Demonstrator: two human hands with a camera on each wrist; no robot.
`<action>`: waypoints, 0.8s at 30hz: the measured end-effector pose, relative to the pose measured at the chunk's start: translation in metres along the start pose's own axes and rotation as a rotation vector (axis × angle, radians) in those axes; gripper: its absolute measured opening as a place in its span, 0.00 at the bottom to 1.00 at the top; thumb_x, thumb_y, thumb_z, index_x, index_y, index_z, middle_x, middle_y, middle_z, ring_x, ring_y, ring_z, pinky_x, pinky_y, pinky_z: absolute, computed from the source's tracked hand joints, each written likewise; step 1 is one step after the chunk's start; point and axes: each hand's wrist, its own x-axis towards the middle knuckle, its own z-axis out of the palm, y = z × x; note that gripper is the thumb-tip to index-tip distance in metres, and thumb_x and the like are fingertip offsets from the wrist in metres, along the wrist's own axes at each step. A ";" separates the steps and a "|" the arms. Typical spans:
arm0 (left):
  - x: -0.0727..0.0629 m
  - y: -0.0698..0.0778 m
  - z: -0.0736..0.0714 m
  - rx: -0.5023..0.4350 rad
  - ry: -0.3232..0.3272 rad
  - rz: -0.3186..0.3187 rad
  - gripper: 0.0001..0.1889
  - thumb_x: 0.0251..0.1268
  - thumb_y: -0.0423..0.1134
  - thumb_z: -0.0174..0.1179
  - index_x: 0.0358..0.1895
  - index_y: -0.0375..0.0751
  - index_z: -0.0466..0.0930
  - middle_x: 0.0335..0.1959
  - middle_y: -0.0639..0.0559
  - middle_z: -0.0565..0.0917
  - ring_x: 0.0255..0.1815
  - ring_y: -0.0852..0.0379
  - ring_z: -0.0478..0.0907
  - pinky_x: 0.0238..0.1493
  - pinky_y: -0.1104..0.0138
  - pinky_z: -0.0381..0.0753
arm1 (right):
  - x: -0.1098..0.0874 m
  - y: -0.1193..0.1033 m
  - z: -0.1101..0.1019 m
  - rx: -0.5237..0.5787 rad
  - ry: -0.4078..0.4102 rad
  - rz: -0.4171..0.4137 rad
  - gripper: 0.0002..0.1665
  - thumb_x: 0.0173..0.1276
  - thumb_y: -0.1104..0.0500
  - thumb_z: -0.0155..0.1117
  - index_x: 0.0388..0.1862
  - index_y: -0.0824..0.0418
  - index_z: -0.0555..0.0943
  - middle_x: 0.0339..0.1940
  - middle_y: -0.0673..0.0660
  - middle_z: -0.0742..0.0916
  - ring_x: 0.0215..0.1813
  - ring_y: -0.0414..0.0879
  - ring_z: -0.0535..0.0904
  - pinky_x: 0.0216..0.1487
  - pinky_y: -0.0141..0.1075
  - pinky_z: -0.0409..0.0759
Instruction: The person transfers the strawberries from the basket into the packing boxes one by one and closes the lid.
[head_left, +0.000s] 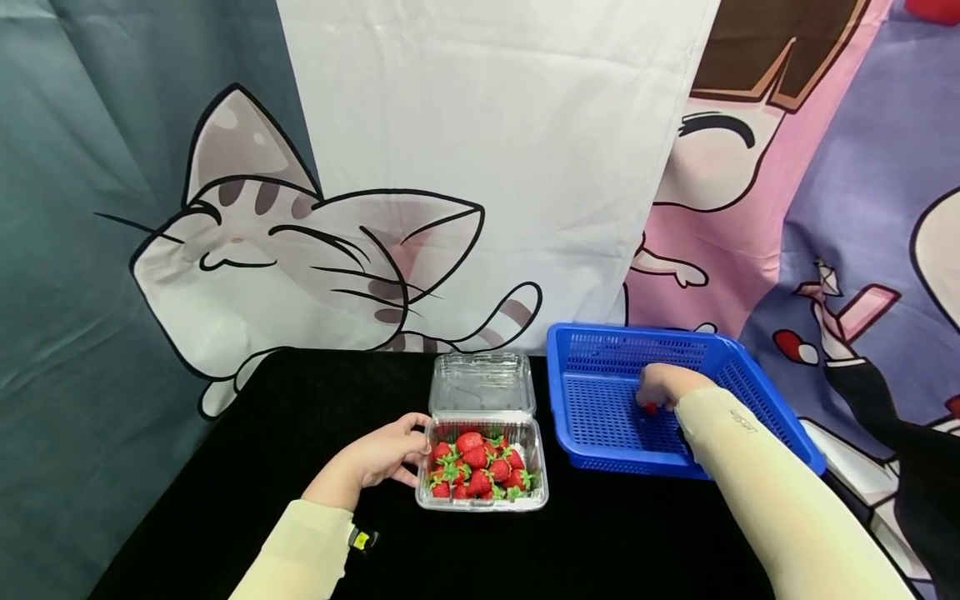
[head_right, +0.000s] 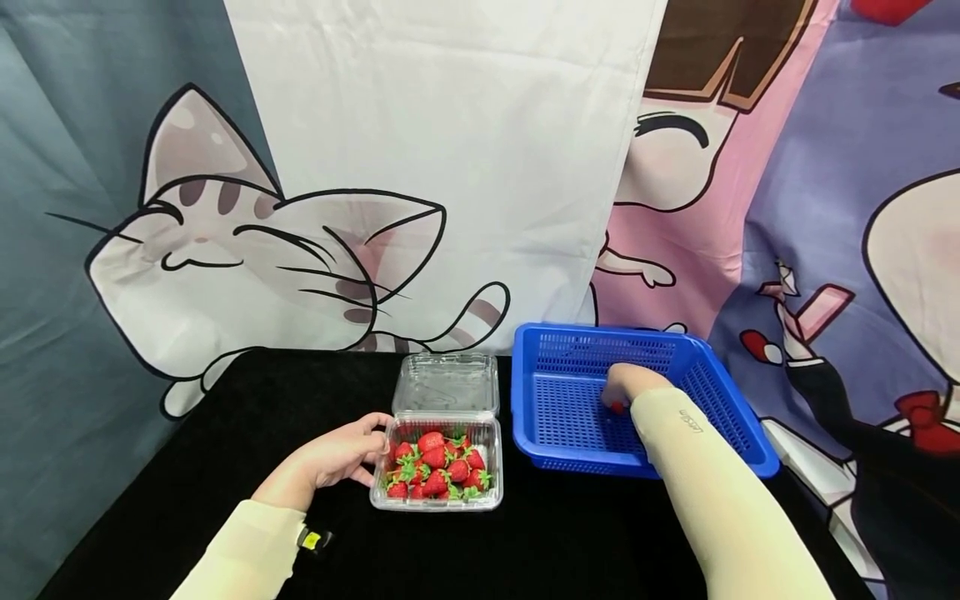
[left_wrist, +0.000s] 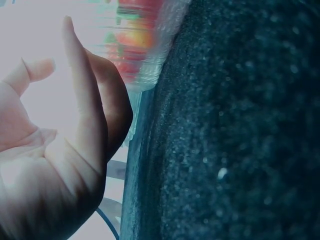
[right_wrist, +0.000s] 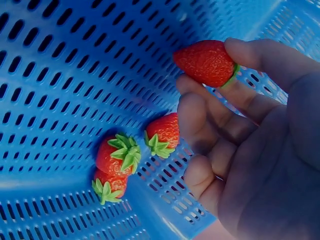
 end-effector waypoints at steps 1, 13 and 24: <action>0.000 0.000 0.000 -0.001 0.000 0.001 0.30 0.55 0.35 0.53 0.64 0.40 0.57 0.37 0.44 0.81 0.35 0.55 0.78 0.28 0.60 0.83 | -0.002 0.000 -0.001 0.018 0.005 -0.009 0.06 0.61 0.62 0.59 0.31 0.67 0.78 0.22 0.55 0.79 0.20 0.43 0.74 0.22 0.31 0.77; 0.000 0.000 0.000 -0.012 0.001 -0.001 0.30 0.55 0.34 0.53 0.64 0.40 0.57 0.38 0.44 0.81 0.35 0.54 0.79 0.28 0.61 0.83 | -0.027 -0.025 -0.020 0.127 0.169 -0.138 0.14 0.68 0.56 0.62 0.43 0.68 0.80 0.36 0.59 0.84 0.35 0.52 0.78 0.34 0.43 0.77; -0.002 0.002 0.001 -0.008 -0.004 0.002 0.31 0.54 0.33 0.53 0.64 0.39 0.57 0.37 0.44 0.80 0.35 0.54 0.78 0.28 0.61 0.83 | -0.057 -0.069 -0.042 0.145 0.261 -0.261 0.16 0.70 0.52 0.60 0.47 0.63 0.79 0.42 0.58 0.84 0.43 0.51 0.77 0.46 0.49 0.76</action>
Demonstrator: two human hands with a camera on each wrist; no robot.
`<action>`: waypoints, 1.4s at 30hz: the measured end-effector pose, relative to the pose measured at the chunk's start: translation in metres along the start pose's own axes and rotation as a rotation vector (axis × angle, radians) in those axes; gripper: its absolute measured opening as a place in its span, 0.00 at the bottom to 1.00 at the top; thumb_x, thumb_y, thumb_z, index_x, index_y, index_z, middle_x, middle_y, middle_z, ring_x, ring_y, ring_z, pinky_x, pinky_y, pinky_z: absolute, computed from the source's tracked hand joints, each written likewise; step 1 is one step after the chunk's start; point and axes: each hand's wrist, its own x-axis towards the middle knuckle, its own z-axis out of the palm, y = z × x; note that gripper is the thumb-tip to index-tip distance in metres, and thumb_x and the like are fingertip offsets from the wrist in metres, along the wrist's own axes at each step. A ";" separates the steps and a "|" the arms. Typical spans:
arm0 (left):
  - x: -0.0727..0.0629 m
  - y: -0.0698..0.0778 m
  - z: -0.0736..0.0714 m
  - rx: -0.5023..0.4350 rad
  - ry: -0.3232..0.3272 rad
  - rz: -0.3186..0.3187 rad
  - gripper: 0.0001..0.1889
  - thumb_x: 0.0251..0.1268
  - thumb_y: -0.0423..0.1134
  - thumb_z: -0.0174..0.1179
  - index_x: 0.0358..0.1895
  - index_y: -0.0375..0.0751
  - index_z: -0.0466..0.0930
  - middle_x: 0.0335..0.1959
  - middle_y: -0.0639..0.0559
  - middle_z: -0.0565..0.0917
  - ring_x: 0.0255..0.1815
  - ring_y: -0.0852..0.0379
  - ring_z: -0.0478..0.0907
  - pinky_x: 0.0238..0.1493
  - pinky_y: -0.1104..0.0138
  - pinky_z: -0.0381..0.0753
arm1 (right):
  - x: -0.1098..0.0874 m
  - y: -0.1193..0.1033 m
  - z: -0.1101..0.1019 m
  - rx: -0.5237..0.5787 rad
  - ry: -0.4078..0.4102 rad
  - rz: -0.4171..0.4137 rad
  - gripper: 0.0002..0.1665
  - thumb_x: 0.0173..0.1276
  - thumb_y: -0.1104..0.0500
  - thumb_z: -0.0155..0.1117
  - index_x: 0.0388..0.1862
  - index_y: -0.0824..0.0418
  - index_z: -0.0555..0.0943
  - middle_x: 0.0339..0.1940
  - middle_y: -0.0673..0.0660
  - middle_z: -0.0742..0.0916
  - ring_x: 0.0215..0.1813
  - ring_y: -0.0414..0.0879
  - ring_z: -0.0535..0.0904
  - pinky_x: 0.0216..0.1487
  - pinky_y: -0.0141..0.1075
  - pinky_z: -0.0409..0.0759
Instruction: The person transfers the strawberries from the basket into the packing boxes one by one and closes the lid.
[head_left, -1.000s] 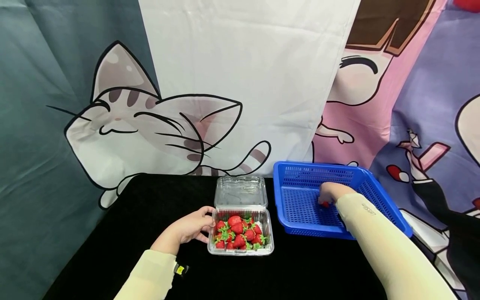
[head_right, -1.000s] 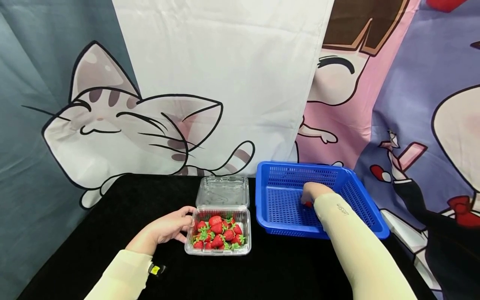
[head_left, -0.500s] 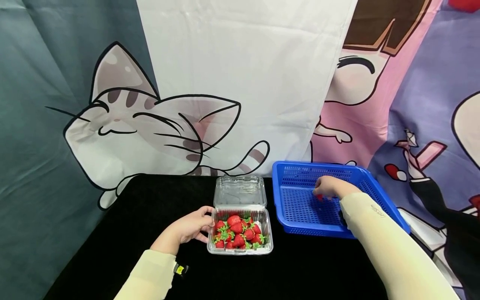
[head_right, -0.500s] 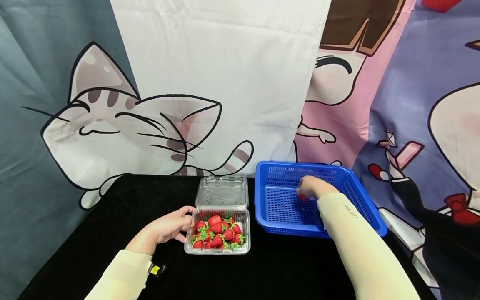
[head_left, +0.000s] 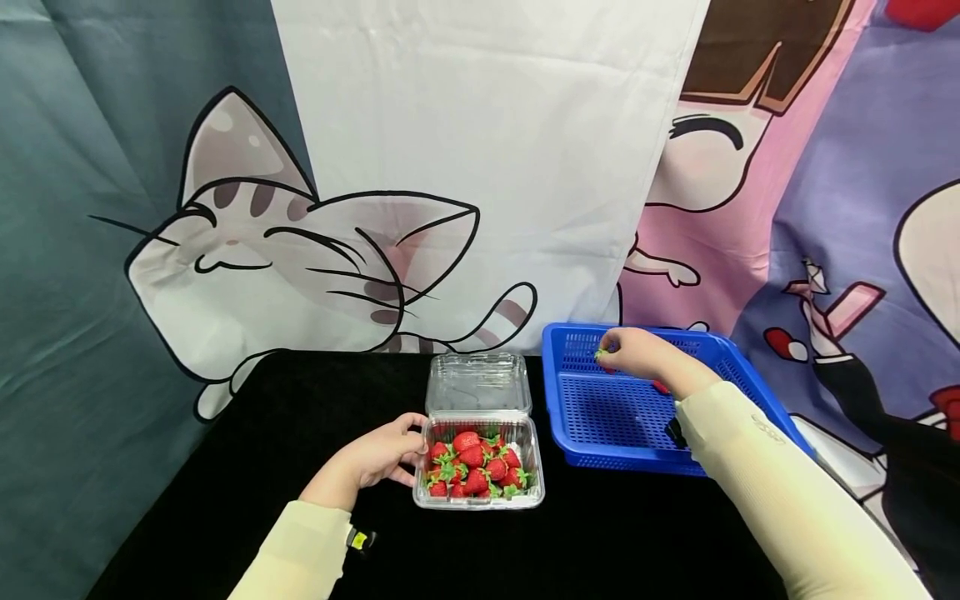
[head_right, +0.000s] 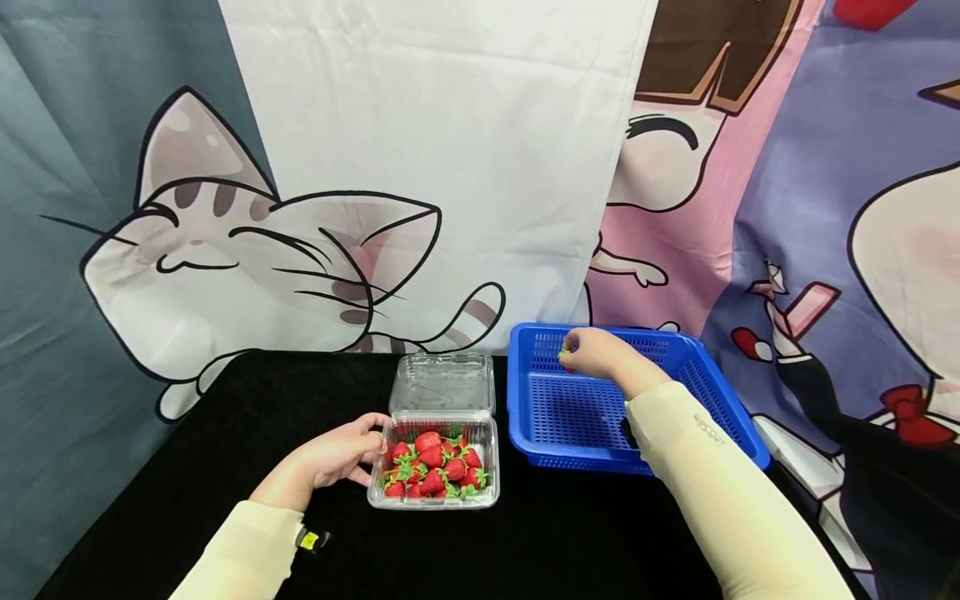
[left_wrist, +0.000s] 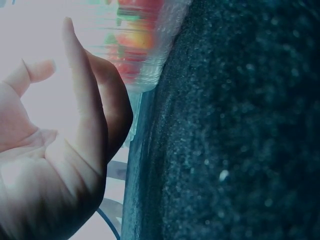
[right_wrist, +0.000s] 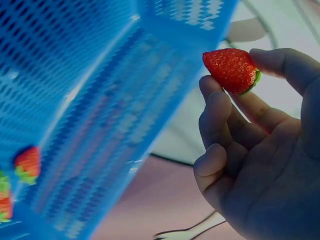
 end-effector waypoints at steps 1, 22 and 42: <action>0.000 0.000 0.000 0.000 0.000 0.000 0.31 0.54 0.33 0.53 0.64 0.39 0.57 0.37 0.44 0.80 0.35 0.54 0.78 0.28 0.61 0.83 | -0.002 -0.006 -0.001 0.001 0.007 -0.013 0.16 0.70 0.52 0.61 0.47 0.63 0.80 0.41 0.58 0.84 0.42 0.51 0.77 0.45 0.49 0.76; -0.003 0.000 -0.003 0.000 0.007 0.010 0.30 0.55 0.33 0.53 0.63 0.38 0.57 0.40 0.42 0.81 0.36 0.53 0.80 0.30 0.59 0.84 | -0.036 -0.134 0.067 -0.197 -0.018 -0.281 0.12 0.65 0.51 0.67 0.45 0.50 0.79 0.28 0.42 0.81 0.29 0.37 0.75 0.36 0.39 0.75; 0.002 -0.002 -0.001 0.010 0.017 0.001 0.30 0.55 0.34 0.53 0.64 0.39 0.58 0.40 0.43 0.80 0.35 0.54 0.78 0.29 0.60 0.83 | -0.015 -0.141 0.131 -0.314 -0.083 -0.192 0.16 0.67 0.50 0.65 0.50 0.54 0.82 0.44 0.52 0.88 0.45 0.48 0.84 0.47 0.45 0.81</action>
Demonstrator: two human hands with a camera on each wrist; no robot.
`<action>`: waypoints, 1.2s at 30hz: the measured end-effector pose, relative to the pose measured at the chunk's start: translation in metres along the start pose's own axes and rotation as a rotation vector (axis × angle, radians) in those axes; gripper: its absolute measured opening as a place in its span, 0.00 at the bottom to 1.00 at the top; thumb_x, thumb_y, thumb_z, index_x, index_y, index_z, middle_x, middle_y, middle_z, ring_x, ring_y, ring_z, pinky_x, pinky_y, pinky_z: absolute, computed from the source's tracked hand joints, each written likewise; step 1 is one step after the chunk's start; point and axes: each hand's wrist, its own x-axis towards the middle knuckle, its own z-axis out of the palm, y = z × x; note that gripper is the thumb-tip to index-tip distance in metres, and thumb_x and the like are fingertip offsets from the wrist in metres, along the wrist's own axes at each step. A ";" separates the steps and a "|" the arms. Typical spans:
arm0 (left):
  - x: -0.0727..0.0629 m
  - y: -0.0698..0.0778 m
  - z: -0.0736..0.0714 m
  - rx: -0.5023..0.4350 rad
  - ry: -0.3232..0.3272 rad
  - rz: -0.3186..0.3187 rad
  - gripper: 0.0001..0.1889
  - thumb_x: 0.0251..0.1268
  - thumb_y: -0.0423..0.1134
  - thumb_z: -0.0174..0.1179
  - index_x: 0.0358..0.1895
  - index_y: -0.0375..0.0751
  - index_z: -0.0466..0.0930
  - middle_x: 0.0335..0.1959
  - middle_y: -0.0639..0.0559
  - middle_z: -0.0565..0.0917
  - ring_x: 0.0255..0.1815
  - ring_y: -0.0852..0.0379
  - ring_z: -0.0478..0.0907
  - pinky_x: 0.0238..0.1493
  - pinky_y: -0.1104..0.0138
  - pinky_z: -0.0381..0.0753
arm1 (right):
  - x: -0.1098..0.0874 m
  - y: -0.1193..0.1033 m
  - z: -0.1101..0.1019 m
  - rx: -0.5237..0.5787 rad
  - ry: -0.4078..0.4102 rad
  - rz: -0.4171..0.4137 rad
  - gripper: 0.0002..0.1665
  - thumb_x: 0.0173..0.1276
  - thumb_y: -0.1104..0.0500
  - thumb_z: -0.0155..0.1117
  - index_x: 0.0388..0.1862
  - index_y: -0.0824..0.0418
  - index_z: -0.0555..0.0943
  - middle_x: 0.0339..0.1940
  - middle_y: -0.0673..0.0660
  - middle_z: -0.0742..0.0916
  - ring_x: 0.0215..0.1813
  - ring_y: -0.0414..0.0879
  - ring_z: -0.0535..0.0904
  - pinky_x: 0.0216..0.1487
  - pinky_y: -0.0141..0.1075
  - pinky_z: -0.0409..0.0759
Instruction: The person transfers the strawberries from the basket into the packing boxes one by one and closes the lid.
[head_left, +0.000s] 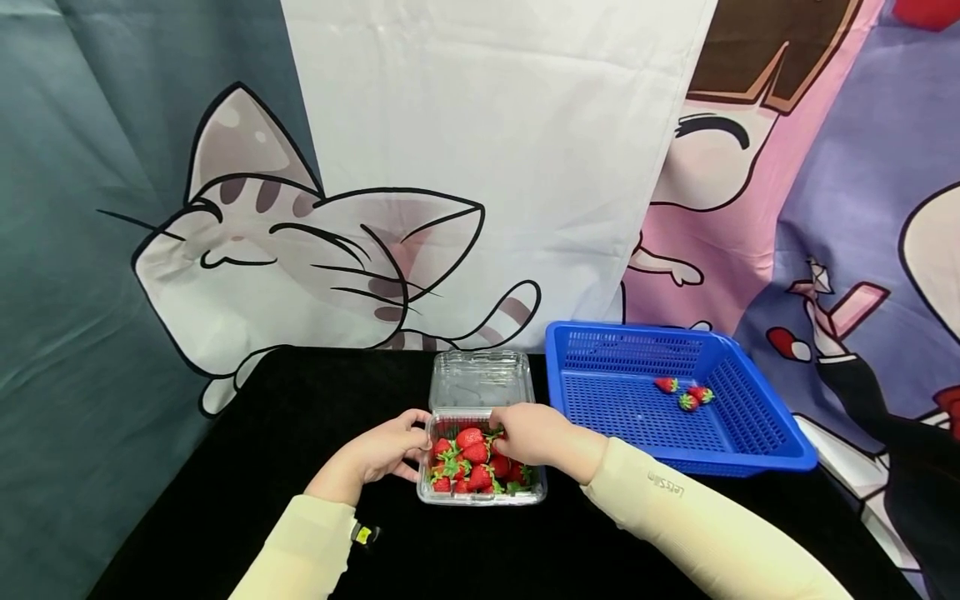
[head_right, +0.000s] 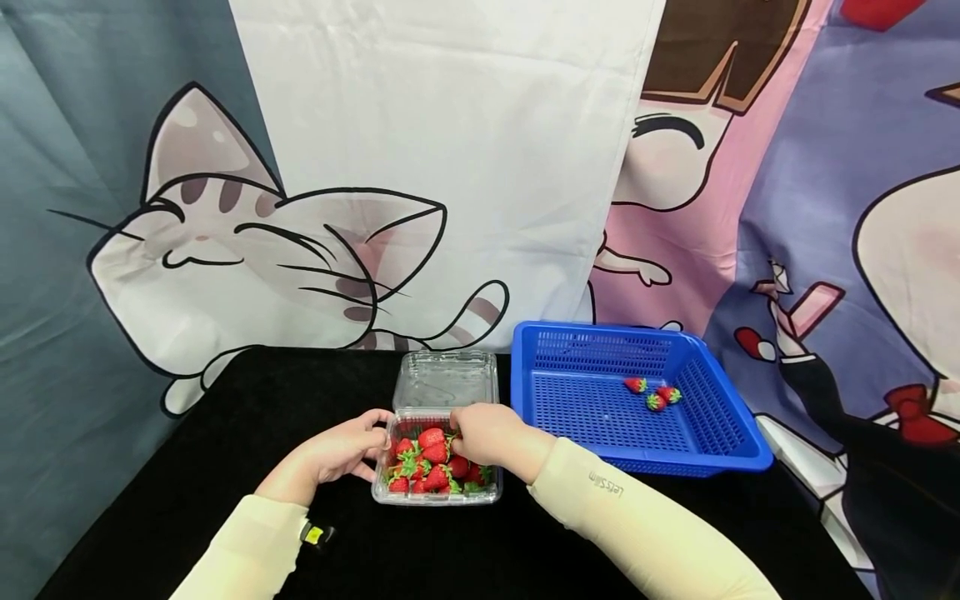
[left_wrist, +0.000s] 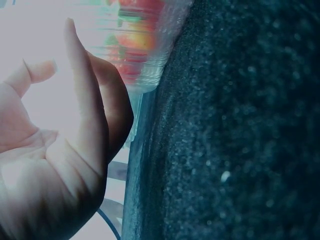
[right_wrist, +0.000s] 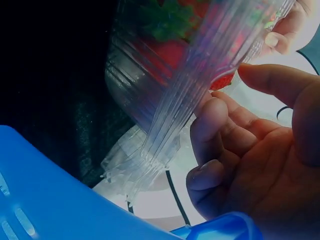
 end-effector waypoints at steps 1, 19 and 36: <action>0.001 0.000 0.000 0.001 0.000 0.002 0.30 0.55 0.34 0.53 0.64 0.39 0.58 0.40 0.43 0.80 0.36 0.54 0.78 0.29 0.60 0.83 | 0.001 0.001 0.000 0.007 0.001 0.004 0.16 0.67 0.50 0.65 0.51 0.54 0.82 0.45 0.52 0.88 0.46 0.48 0.84 0.47 0.45 0.81; 0.003 -0.004 -0.001 -0.001 0.006 0.001 0.30 0.55 0.34 0.53 0.64 0.40 0.58 0.42 0.42 0.80 0.37 0.53 0.79 0.29 0.60 0.83 | -0.004 0.007 -0.015 0.083 0.069 0.022 0.16 0.65 0.56 0.60 0.52 0.54 0.82 0.40 0.50 0.87 0.38 0.44 0.81 0.41 0.44 0.79; 0.000 -0.001 0.000 -0.006 -0.014 0.010 0.30 0.54 0.34 0.53 0.63 0.39 0.58 0.41 0.42 0.80 0.36 0.53 0.79 0.28 0.61 0.83 | -0.010 0.096 -0.093 0.342 0.271 0.155 0.17 0.67 0.59 0.50 0.49 0.61 0.81 0.40 0.56 0.85 0.36 0.48 0.77 0.42 0.44 0.75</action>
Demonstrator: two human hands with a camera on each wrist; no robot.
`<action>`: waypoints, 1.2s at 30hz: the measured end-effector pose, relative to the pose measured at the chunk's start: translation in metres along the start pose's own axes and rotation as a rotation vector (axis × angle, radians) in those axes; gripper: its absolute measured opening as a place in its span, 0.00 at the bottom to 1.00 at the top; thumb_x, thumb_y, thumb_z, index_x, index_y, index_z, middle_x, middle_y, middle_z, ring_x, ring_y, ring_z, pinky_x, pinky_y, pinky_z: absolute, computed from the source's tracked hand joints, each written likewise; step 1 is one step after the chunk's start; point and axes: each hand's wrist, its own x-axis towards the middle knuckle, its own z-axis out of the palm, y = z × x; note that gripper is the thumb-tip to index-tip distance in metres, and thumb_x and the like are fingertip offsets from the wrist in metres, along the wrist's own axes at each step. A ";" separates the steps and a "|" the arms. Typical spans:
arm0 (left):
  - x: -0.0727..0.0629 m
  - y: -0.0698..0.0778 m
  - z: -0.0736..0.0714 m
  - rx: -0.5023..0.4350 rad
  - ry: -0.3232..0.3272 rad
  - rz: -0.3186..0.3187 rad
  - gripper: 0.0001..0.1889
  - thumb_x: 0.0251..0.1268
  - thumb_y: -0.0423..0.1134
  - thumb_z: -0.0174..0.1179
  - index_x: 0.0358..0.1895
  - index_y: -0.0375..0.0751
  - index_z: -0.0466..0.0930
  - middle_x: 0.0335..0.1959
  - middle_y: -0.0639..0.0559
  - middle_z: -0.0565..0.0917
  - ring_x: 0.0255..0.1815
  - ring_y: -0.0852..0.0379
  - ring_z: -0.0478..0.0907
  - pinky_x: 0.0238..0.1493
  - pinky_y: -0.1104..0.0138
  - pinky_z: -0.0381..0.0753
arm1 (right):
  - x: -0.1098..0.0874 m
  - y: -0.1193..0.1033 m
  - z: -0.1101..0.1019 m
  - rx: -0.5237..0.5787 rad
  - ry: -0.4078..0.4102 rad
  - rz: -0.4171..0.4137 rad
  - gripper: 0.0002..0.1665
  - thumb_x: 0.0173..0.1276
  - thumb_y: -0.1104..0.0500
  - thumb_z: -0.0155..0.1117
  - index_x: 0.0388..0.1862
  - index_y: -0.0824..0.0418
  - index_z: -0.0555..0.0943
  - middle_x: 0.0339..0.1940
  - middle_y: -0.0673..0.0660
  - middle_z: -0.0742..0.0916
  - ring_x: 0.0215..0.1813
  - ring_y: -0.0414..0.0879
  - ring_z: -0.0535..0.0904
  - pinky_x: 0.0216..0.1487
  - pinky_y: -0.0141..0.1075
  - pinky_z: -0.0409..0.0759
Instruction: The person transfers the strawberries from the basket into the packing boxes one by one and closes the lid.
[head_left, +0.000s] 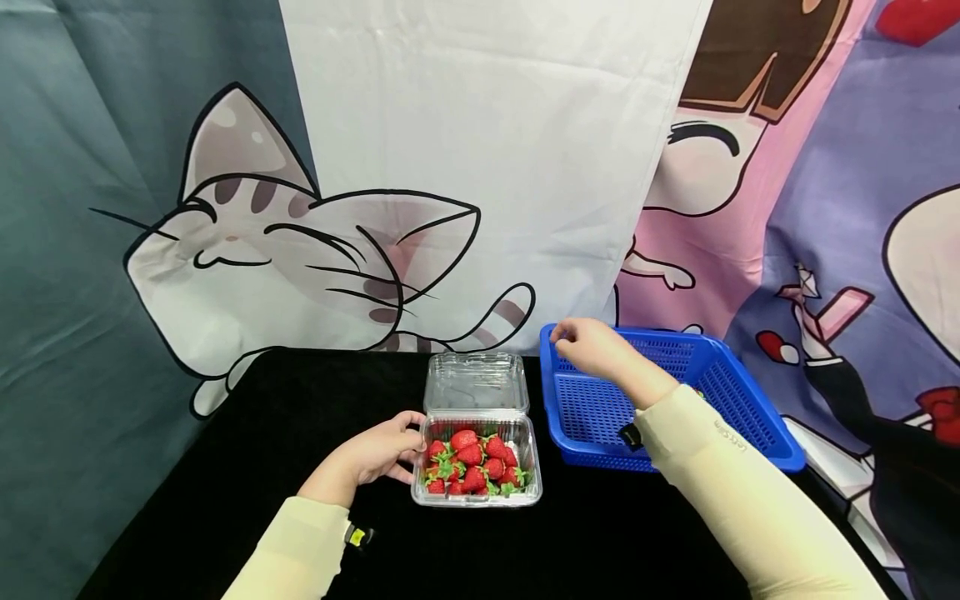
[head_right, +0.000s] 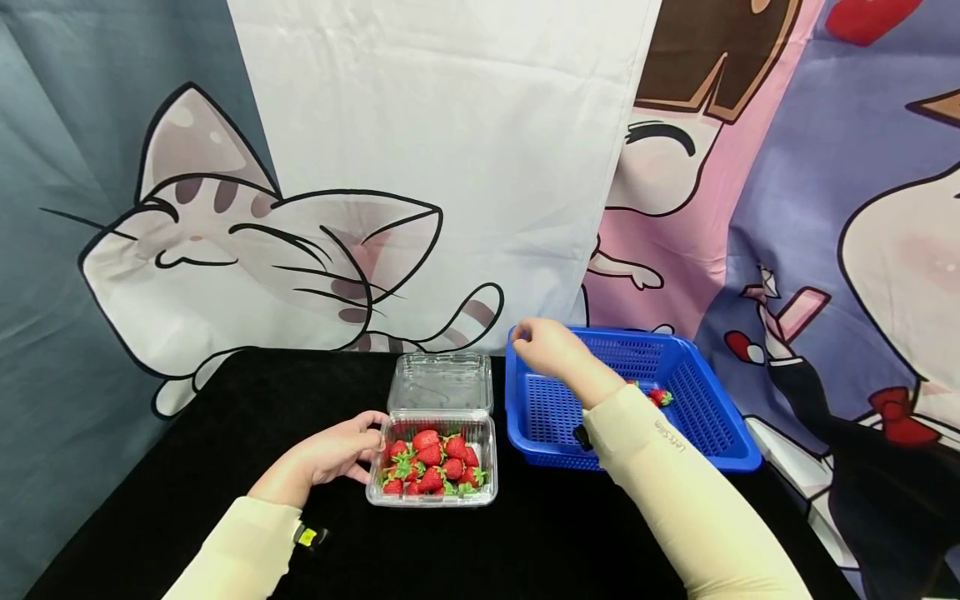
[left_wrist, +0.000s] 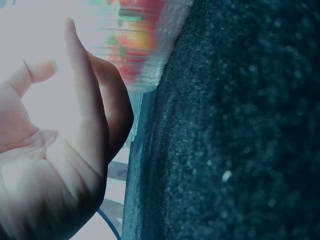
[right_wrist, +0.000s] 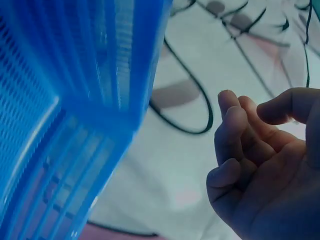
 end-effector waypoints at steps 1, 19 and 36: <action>0.000 0.000 0.000 0.000 0.000 0.000 0.30 0.54 0.34 0.53 0.63 0.39 0.58 0.41 0.42 0.80 0.36 0.53 0.79 0.28 0.61 0.83 | 0.001 0.004 -0.004 0.005 0.005 0.009 0.17 0.68 0.59 0.50 0.49 0.61 0.81 0.40 0.56 0.85 0.37 0.49 0.77 0.42 0.44 0.75; -0.001 0.000 0.002 -0.002 -0.005 -0.005 0.30 0.54 0.34 0.53 0.63 0.39 0.58 0.40 0.43 0.81 0.35 0.54 0.79 0.28 0.61 0.83 | 0.008 0.113 -0.015 0.056 0.040 0.223 0.18 0.73 0.56 0.46 0.45 0.66 0.79 0.40 0.63 0.85 0.37 0.51 0.78 0.38 0.43 0.74; -0.003 0.003 0.004 0.007 -0.024 -0.001 0.30 0.55 0.34 0.52 0.63 0.39 0.56 0.39 0.42 0.83 0.38 0.52 0.81 0.29 0.59 0.83 | -0.008 0.193 0.002 0.006 -0.064 0.425 0.29 0.71 0.55 0.52 0.56 0.81 0.70 0.48 0.74 0.80 0.43 0.60 0.79 0.47 0.52 0.78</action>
